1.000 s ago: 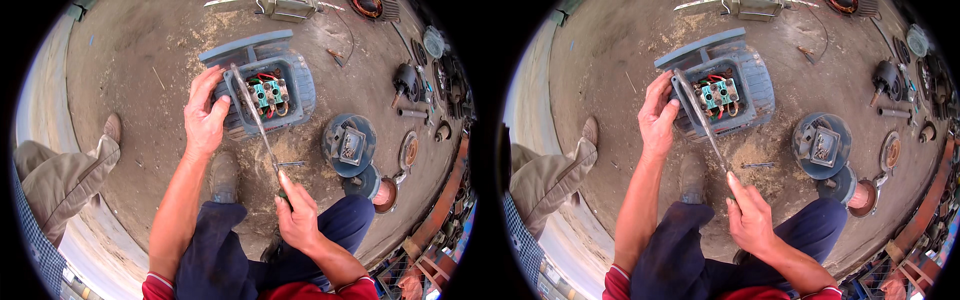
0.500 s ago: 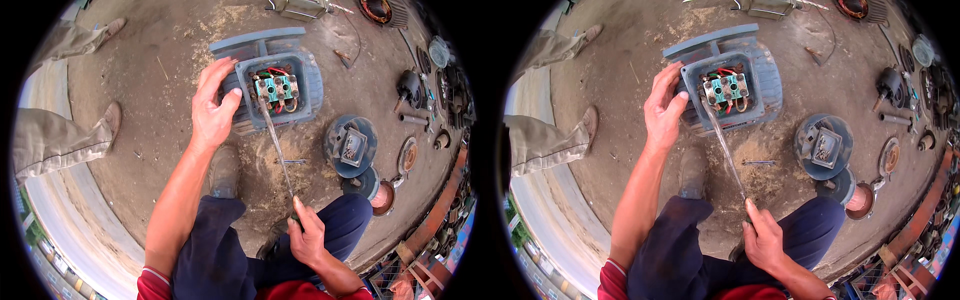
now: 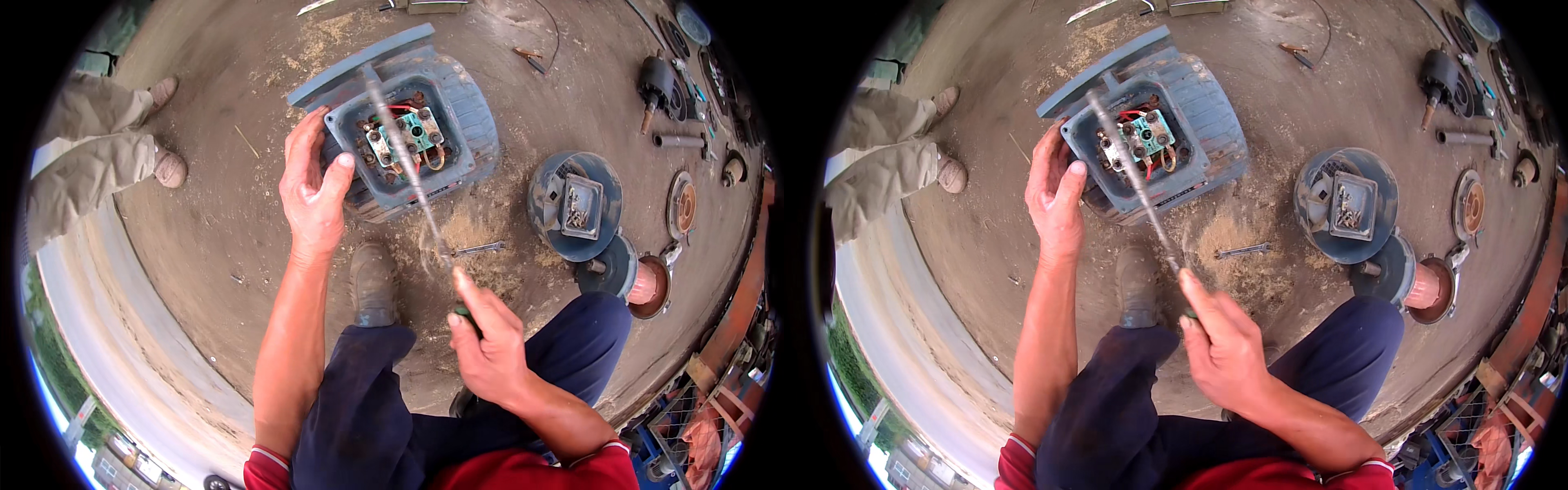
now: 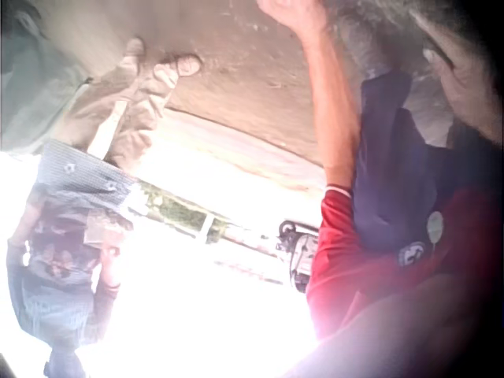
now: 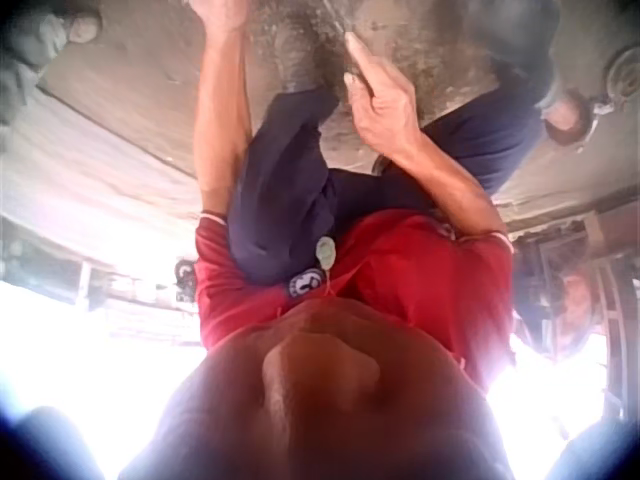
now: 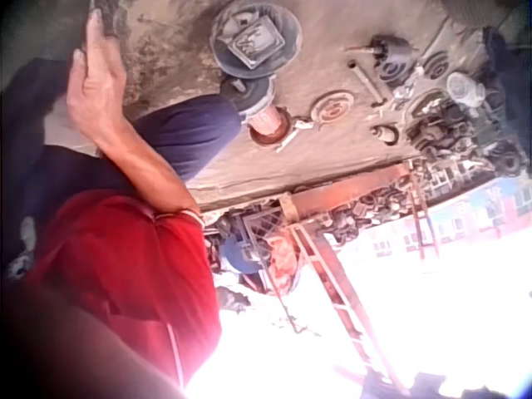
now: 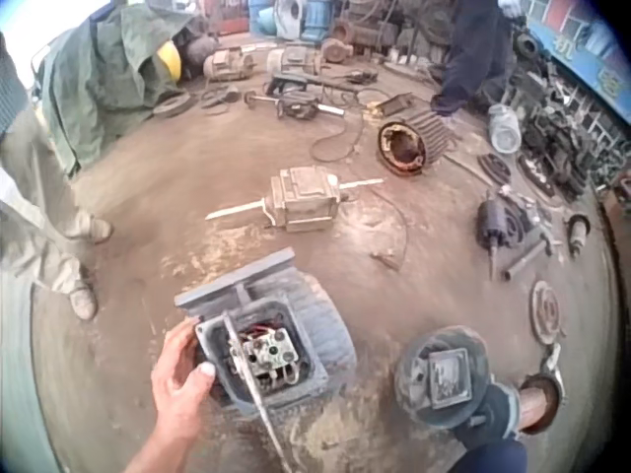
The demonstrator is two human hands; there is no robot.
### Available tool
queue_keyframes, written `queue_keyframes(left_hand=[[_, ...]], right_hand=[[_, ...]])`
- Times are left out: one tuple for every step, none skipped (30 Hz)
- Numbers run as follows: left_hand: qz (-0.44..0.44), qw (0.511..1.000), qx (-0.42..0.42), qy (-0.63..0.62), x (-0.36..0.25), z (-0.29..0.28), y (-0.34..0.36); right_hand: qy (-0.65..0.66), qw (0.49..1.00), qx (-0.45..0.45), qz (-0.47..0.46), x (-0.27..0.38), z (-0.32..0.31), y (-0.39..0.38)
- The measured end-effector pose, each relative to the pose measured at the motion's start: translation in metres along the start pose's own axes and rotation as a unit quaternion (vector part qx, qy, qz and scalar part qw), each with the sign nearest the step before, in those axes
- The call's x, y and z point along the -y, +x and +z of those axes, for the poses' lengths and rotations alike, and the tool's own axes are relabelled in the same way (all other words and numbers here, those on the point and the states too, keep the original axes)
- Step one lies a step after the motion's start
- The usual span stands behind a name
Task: The person uses a wrench to loosen and tighten bolts on a small electric motor component placed on the ground. They then walk through a scrapyard to retrieve a screwdriver and return to the motor to continue adjusting the internal wiring and terminals.
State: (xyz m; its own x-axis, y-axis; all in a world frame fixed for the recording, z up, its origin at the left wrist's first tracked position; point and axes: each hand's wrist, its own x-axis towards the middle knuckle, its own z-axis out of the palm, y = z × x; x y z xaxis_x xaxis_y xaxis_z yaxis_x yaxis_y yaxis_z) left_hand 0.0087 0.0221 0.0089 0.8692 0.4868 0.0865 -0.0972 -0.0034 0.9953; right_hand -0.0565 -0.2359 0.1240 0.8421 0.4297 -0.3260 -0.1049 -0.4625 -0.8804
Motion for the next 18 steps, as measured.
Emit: queue_keyframes(left_hand=[[0.000,1.000,0.003,-0.003,0.000,0.001,0.000],[0.000,1.000,0.006,-0.007,0.001,0.001,0.000],[-0.002,1.000,0.001,-0.007,0.002,0.000,-0.002],[-0.003,1.000,0.004,-0.001,0.001,-0.001,-0.002],[-0.005,1.000,0.007,0.004,0.001,-0.003,-0.003],[-0.005,1.000,0.009,0.007,0.000,-0.003,-0.002],[-0.001,1.000,0.009,0.007,0.000,-0.002,-0.002],[0.003,1.000,0.008,0.007,0.000,-0.001,-0.001],[0.006,1.000,0.008,0.006,0.001,-0.001,0.000],[0.006,1.000,0.010,0.002,0.001,0.000,0.000],[0.007,1.000,0.013,-0.002,0.001,0.001,0.000],[0.007,1.000,0.010,-0.002,0.001,-0.001,0.000],[0.011,1.000,0.012,0.009,-0.003,-0.002,-0.001],[0.008,1.000,0.009,0.015,-0.005,-0.003,-0.002],[0.007,1.000,0.005,0.017,-0.006,-0.003,-0.001],[0.006,1.000,0.001,0.020,-0.007,-0.002,-0.001],[0.012,0.999,-0.002,0.042,-0.008,-0.003,0.000],[0.013,0.999,-0.003,0.047,-0.009,-0.003,0.001]], right_hand=[[0.017,1.000,0.000,0.001,-0.002,0.007,0.000],[0.033,0.999,0.000,0.001,-0.005,0.011,-0.001],[-0.005,0.998,-0.013,-0.055,-0.010,0.009,-0.006],[-0.010,0.999,-0.006,-0.049,-0.012,0.004,-0.014],[-0.017,0.999,0.002,-0.043,-0.013,-0.002,-0.021],[-0.025,0.999,0.008,-0.038,-0.010,-0.006,-0.023],[-0.024,0.998,-0.005,-0.051,-0.008,-0.006,-0.017],[0.001,0.999,-0.004,-0.040,-0.007,-0.002,-0.006],[0.026,0.999,-0.004,-0.029,-0.006,0.006,0.004],[0.051,0.999,-0.003,-0.017,-0.007,0.012,0.009],[0.040,0.999,-0.010,-0.025,-0.011,0.017,0.004],[0.021,0.999,-0.006,-0.026,-0.015,0.019,-0.005],[0.001,1.000,-0.002,-0.029,-0.018,0.016,-0.018],[-0.019,0.999,0.002,-0.032,-0.021,0.011,-0.029],[-0.049,0.998,0.006,-0.033,-0.022,0.002,-0.032],[-0.054,0.997,-0.004,-0.055,-0.022,-0.001,-0.030],[-0.059,0.995,-0.013,-0.076,-0.020,-0.005,-0.026],[-0.065,0.993,-0.022,-0.097,-0.015,-0.008,-0.019]])
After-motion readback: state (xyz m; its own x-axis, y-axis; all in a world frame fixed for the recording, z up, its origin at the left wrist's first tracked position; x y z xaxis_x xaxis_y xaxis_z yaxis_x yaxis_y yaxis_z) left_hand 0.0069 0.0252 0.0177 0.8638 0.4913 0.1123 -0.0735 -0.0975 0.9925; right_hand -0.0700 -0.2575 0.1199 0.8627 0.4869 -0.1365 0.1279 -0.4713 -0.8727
